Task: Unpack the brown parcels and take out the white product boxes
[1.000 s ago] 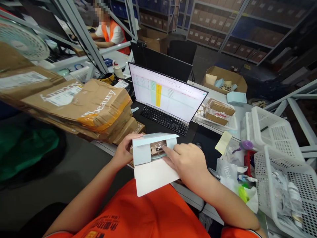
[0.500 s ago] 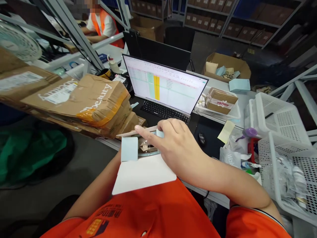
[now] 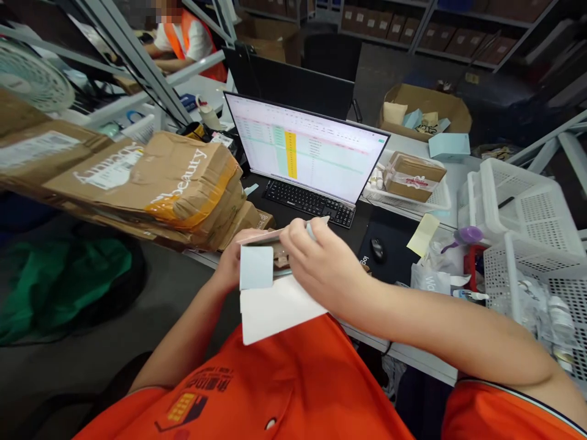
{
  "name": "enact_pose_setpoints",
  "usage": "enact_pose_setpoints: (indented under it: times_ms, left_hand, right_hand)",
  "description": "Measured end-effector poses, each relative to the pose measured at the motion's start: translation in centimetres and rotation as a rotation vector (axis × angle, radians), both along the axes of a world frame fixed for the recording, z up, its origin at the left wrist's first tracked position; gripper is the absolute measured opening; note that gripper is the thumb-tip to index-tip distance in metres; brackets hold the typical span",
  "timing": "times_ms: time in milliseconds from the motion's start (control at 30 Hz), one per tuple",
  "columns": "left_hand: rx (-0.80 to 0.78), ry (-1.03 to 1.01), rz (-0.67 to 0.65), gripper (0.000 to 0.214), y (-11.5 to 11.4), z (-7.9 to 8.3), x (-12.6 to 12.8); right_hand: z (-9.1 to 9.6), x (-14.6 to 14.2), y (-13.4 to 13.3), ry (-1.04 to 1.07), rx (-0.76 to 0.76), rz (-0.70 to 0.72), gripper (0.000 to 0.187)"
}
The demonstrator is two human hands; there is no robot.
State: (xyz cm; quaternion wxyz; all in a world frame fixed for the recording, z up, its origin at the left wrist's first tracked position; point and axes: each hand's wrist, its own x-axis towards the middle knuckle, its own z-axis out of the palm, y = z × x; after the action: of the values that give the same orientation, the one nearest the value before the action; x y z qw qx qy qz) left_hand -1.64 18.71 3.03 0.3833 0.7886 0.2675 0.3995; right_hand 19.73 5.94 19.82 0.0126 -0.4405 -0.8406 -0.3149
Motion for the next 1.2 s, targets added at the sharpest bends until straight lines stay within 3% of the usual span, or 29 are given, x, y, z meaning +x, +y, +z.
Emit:
enact_pose_setpoints:
  times_ms: [167,300,433,533,700,833,1033,1100,1200]
  left_hand:
    - [-0.035,0.093,-0.063,0.066,0.3,0.3,0.6]
    - [-0.12,0.101,-0.126,0.081,0.2,1.2,1.4]
    - [-0.081,0.096,-0.094,0.077,0.3,0.8,1.8]
    - [-0.02,0.071,-0.084,0.073,0.3,-0.1,2.1]
    - [0.013,0.014,-0.056,0.06,-0.4,-0.4,2.7]
    - [-0.042,-0.068,-0.077,0.05,-0.8,0.0,3.1]
    - [0.003,-0.095,-0.04,0.043,-0.7,0.4,3.2]
    - [0.021,-0.094,-0.048,0.046,-0.8,0.5,3.3]
    - [0.058,-0.08,-0.079,0.048,-1.2,0.4,3.6]
  right_hand:
    - [1.6,3.5,1.3,0.117,-0.114,0.036,0.025]
    - [4.6,6.2,-0.1,0.485,0.09,-0.024,0.017]
    - [6.4,6.6,-2.1,0.656,0.247,-0.062,0.029]
    - [6.5,5.7,-2.9,0.56,0.305,-0.06,0.034]
    - [5.4,4.4,-3.0,0.246,-0.013,-0.053,0.021]
    - [5.5,4.7,-3.6,0.316,0.09,-0.056,0.028]
    - [6.0,5.0,-4.4,0.298,0.148,-0.056,0.042]
    - [5.3,4.0,-3.9,0.241,0.068,-0.038,0.038]
    - [4.3,2.8,-2.6,0.101,-0.224,-0.03,0.03]
